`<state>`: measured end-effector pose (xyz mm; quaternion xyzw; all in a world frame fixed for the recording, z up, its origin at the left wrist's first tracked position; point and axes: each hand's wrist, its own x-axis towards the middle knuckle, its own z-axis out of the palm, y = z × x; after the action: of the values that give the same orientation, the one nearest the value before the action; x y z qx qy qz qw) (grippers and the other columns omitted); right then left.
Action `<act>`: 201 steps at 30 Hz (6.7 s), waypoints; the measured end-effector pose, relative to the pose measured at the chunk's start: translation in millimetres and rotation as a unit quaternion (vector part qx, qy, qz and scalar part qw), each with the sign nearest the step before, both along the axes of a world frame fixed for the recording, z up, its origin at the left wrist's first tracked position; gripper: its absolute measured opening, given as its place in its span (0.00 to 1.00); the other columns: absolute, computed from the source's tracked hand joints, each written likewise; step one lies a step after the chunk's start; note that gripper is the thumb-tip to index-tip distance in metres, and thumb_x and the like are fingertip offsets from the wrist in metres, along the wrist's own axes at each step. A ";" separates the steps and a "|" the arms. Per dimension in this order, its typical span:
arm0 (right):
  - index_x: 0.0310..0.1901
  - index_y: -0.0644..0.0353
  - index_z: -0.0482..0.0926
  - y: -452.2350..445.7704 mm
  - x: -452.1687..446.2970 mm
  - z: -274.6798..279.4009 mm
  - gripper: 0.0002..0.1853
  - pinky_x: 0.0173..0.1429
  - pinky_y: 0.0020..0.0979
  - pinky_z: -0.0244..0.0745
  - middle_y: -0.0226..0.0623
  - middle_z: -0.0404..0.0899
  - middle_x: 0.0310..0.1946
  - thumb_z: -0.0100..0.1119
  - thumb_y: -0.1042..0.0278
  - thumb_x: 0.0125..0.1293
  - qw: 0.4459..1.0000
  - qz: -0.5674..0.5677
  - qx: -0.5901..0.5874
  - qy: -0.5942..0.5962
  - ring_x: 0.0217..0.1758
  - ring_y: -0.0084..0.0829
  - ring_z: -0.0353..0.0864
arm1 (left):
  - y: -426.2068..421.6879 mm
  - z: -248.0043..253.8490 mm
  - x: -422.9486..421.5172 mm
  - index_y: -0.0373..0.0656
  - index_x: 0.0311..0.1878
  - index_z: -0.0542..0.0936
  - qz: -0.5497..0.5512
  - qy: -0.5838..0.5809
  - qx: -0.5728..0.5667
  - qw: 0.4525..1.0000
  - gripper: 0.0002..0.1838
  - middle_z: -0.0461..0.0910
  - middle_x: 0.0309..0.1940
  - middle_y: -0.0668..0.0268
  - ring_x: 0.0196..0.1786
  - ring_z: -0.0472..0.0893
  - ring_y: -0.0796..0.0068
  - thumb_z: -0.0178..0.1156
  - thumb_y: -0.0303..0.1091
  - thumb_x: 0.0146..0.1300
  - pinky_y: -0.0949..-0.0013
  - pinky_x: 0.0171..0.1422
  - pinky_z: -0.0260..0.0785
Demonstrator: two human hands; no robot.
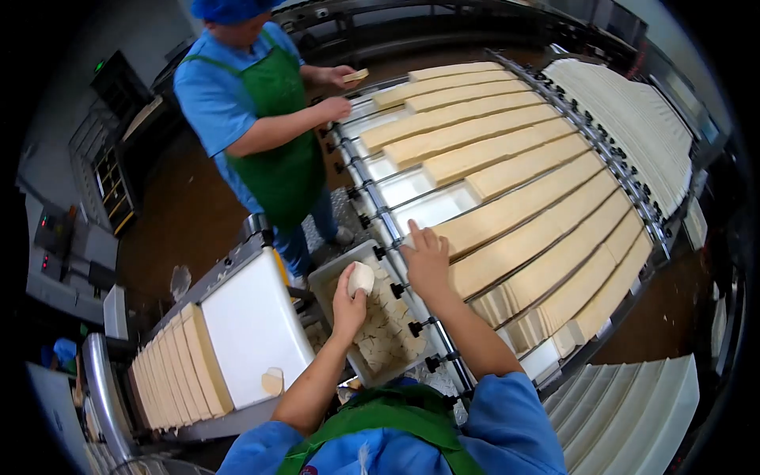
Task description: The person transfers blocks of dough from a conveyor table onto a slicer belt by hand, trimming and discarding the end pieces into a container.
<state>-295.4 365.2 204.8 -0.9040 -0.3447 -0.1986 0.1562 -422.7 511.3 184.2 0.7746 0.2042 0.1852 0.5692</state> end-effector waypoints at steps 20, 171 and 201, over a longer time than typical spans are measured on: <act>0.41 0.47 0.84 57.9 -23.5 -36.2 0.10 0.64 0.59 0.54 0.38 0.64 0.67 0.58 0.62 0.58 0.980 -0.188 -0.063 -0.021 0.67 0.43 0.63 | 166.5 -70.1 -363.2 0.35 0.67 0.60 0.476 0.363 0.248 0.762 0.40 0.50 0.66 0.34 0.67 0.55 0.38 0.67 0.36 0.53 0.47 0.71 0.50; 0.61 0.64 0.67 109.4 -109.9 165.9 0.31 0.66 0.45 0.56 0.47 0.66 0.63 0.60 0.56 0.60 0.960 0.202 0.157 0.117 0.65 0.46 0.63 | 94.5 36.6 -113.3 0.41 0.68 0.55 0.178 -0.099 0.128 0.971 0.50 0.55 0.62 0.52 0.66 0.58 0.55 0.74 0.30 0.42 0.54 0.70 0.56; 0.64 0.64 0.65 -4.3 54.5 36.6 0.36 0.72 0.59 0.36 0.55 0.54 0.70 0.54 0.45 0.63 0.959 -0.164 0.069 0.220 0.74 0.55 0.46 | 13.6 12.2 100.5 0.38 0.62 0.71 -0.096 -0.082 0.121 0.985 0.27 0.69 0.63 0.49 0.65 0.70 0.55 0.46 0.18 0.56 0.66 0.66 0.63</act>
<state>-240.9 360.8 241.5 -0.9566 -0.1341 -0.0407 0.2554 -322.2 524.8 196.4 0.8362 0.0576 0.2158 0.5008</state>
